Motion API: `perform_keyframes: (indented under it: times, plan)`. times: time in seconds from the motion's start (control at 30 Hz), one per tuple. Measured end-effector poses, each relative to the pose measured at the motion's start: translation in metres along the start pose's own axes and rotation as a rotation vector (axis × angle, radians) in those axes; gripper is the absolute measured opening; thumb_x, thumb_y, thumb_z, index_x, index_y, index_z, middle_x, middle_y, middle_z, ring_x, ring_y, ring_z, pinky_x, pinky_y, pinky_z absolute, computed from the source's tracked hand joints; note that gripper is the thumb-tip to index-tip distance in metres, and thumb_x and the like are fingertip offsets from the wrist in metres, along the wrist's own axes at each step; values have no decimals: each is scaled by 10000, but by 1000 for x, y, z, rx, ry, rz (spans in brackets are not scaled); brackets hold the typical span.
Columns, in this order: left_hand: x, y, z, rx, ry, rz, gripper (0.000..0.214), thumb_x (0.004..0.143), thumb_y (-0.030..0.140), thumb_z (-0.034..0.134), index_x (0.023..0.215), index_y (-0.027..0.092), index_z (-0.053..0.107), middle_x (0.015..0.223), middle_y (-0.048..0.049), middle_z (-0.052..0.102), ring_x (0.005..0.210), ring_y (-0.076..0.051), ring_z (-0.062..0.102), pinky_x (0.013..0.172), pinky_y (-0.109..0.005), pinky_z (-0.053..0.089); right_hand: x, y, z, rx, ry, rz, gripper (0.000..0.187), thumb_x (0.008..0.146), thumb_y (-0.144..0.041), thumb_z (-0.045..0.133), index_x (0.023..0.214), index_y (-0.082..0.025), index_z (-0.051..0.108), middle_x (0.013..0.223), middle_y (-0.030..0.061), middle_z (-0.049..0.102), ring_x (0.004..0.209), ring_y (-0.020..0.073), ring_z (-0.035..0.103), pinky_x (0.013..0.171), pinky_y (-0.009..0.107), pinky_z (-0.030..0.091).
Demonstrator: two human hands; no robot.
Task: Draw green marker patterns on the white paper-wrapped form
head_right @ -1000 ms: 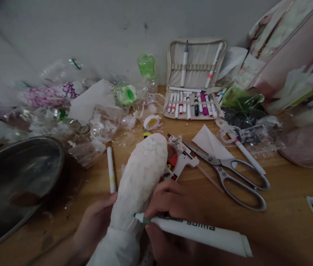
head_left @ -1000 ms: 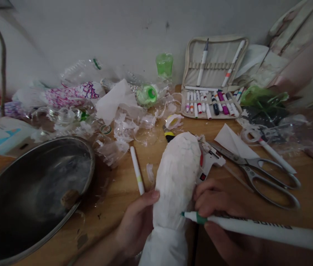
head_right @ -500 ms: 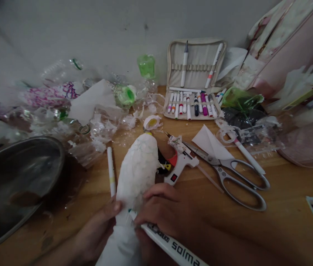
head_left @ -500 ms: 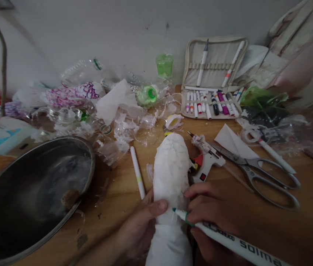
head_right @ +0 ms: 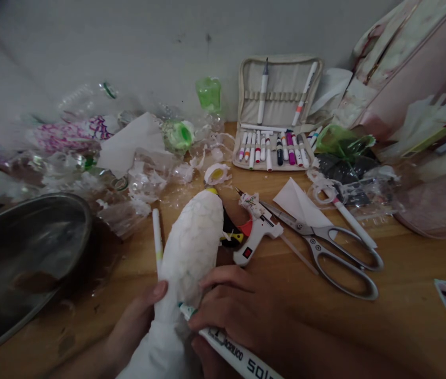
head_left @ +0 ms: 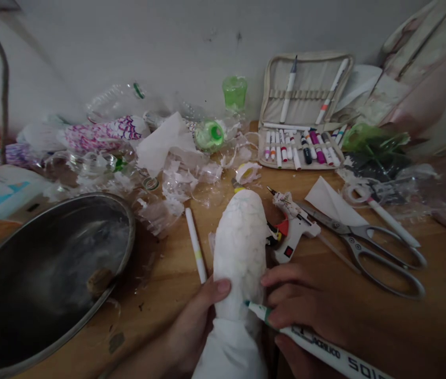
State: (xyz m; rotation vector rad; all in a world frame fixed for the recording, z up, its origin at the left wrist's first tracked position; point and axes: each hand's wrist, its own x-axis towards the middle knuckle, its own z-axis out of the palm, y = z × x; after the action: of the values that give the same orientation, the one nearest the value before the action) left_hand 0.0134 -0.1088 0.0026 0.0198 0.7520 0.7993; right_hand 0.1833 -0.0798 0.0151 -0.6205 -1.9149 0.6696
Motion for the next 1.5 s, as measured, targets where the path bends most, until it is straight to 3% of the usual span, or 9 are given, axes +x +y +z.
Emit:
perform_keyframes:
  times: [0.27, 0.47, 0.6, 0.73, 0.87, 1.07, 1.27, 1.37, 1.5]
  plan:
    - [-1, -2, -14, 4, -30, -32, 538, 568, 450, 789, 968, 92, 747, 755, -134, 760, 903, -366, 693, 853, -436, 499, 4, 0, -2, 139, 159, 107, 157, 751, -109, 539, 849, -224, 582, 557, -31, 592, 650, 159, 611, 638, 288, 553]
    - [0, -3, -5, -31, -78, -31, 449, 600, 496, 761, 845, 120, 772, 792, -127, 762, 932, -361, 678, 888, -437, 483, -3, 3, 0, 118, 111, 48, 134, 892, -157, 466, 945, -210, 577, 621, -8, 636, 656, 152, 638, 698, 302, 565]
    - [2, 4, 7, -21, -115, -10, 369, 675, 400, 711, 923, 131, 757, 855, -115, 763, 948, -345, 674, 911, -435, 465, -2, 2, -2, 86, 132, 23, 110, 880, -204, 490, 924, -220, 590, 595, -1, 624, 688, 173, 635, 623, 287, 559]
    - [3, 10, 15, -23, -132, 88, 406, 648, 249, 689, 1040, 149, 714, 925, -100, 756, 960, -328, 669, 930, -433, 446, 3, -2, -4, -10, 74, 45, 203, 764, -76, 544, 894, -229, 574, 576, -34, 609, 627, 157, 627, 605, 276, 559]
    - [3, 8, 13, -45, -138, 88, 408, 691, 262, 668, 1085, 158, 684, 958, -95, 744, 974, -315, 664, 925, -423, 447, -1, 3, 0, -28, 37, -2, 215, 778, -67, 511, 925, -213, 568, 607, -37, 632, 602, 145, 625, 641, 296, 575]
    - [7, 3, 6, 26, -48, 120, 461, 599, 290, 847, 1018, 186, 683, 868, -57, 746, 916, -274, 686, 898, -375, 470, -6, 15, 3, 30, -3, -131, 132, 895, -151, 440, 960, -186, 549, 588, -35, 591, 584, 134, 614, 642, 276, 578]
    - [5, 3, 10, 6, 7, 94, 403, 570, 251, 866, 927, 190, 688, 765, -30, 745, 850, -249, 702, 862, -361, 497, -5, 4, 3, -25, 27, 7, 214, 780, -47, 517, 924, -197, 563, 637, -23, 600, 701, 148, 627, 680, 261, 560]
    - [2, 3, 13, -17, 94, 89, 513, 504, 264, 892, 962, 178, 677, 769, -36, 751, 877, -272, 698, 869, -365, 496, -6, 4, 2, -10, -1, 0, 237, 758, -27, 532, 929, -188, 561, 647, -28, 596, 681, 134, 625, 724, 259, 559]
    - [1, 6, 16, -52, 146, 27, 702, 456, 312, 891, 1093, 146, 648, 827, -74, 761, 908, -325, 688, 869, -401, 493, -6, 9, 2, 45, -40, -97, 130, 863, -96, 498, 950, -173, 557, 631, -34, 602, 612, 113, 617, 735, 245, 559]
